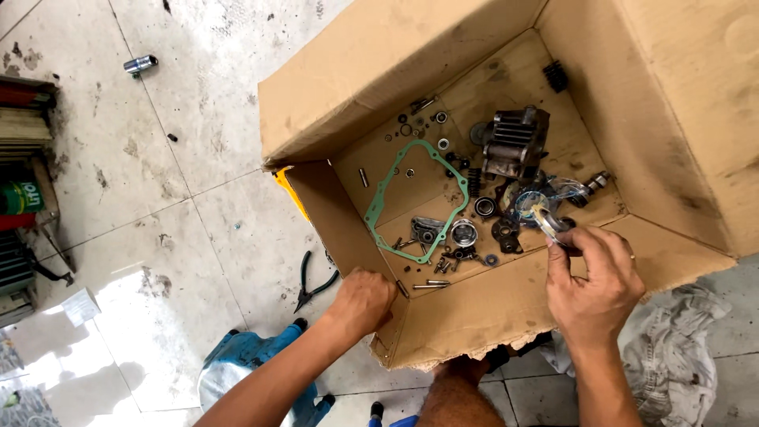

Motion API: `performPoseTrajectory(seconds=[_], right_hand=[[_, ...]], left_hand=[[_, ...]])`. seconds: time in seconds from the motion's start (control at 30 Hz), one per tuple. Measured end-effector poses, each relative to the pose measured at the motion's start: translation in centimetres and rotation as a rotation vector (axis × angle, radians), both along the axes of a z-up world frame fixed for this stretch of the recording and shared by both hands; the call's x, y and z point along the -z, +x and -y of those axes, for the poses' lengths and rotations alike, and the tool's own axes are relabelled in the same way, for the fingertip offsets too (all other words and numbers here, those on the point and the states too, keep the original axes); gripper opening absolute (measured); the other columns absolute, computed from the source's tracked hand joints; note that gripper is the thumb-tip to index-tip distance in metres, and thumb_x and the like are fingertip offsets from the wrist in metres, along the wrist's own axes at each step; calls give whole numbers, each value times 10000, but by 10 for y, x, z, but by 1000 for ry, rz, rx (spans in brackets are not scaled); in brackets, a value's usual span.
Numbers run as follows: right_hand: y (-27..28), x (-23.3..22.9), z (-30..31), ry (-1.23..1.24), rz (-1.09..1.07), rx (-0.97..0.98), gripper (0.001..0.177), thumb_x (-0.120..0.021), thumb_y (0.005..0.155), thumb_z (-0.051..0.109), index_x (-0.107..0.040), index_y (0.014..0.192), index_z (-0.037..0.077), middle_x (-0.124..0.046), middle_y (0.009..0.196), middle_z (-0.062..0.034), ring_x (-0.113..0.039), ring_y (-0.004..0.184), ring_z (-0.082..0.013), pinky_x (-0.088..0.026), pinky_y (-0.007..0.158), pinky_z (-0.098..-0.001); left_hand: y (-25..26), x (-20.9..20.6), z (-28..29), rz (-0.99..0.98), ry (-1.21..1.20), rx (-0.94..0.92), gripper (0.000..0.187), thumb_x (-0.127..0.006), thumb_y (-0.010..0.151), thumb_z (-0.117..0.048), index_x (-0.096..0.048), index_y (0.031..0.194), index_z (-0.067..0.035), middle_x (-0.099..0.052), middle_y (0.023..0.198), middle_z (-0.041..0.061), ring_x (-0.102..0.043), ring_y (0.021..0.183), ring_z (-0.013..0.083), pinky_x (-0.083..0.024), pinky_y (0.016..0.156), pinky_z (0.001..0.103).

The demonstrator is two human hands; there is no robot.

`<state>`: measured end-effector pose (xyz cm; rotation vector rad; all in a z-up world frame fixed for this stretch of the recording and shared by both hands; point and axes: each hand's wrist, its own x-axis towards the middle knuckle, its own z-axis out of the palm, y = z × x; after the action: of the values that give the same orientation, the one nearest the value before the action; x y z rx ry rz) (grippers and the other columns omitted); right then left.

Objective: The person sits on the floor of a motorcycle repair shop and sorts engine parts and gaskets in a cardboard box. They fit a round gasket onto a metal cover, pick up small parts, and attach the cover with the gasket onto the motorcycle's engine.

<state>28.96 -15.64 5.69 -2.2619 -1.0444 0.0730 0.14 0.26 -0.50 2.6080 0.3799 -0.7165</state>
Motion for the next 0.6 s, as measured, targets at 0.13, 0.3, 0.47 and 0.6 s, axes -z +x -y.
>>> performPoseTrajectory(seconds=[0.13, 0.3, 0.47, 0.6], right_hand=[[6, 29, 11, -32, -7, -40, 169, -828, 924, -15, -747, 1063, -68, -754, 1081, -224, -626, 751, -228, -490, 578, -314], [9, 38, 16, -79, -38, -63, 127, -805, 893, 11, -743, 999, 44, -728, 1030, -121, -631, 757, -238, -493, 647, -348], [9, 17, 11, -5, -75, -100, 130, -807, 864, 14, -731, 936, 91, -694, 940, -77, -706, 870, -302, -567, 792, -404], [-1, -4, -2, -80, -43, -87, 159, -777, 868, 9, -738, 1019, 39, -716, 1059, -86, -683, 929, -286, -540, 842, -391]], left_hand=[[22, -17, -11, -31, -61, -68, 370, -915, 614, -247, -681, 835, -64, -732, 743, 140, -686, 605, 351, -526, 563, 439], [46, 30, -12, -246, 24, 21, 347, -565, 946, -159, -575, 1279, -60, -692, 731, 79, -668, 645, 269, -553, 531, 408], [41, 120, 4, -334, 176, 169, 209, -684, 793, -178, -794, 970, -175, -726, 679, 29, -727, 649, 249, -506, 513, 392], [50, 116, 10, -158, 239, 156, 302, -585, 866, -140, -709, 1140, -118, -747, 824, 88, -728, 736, 286, -505, 573, 442]])
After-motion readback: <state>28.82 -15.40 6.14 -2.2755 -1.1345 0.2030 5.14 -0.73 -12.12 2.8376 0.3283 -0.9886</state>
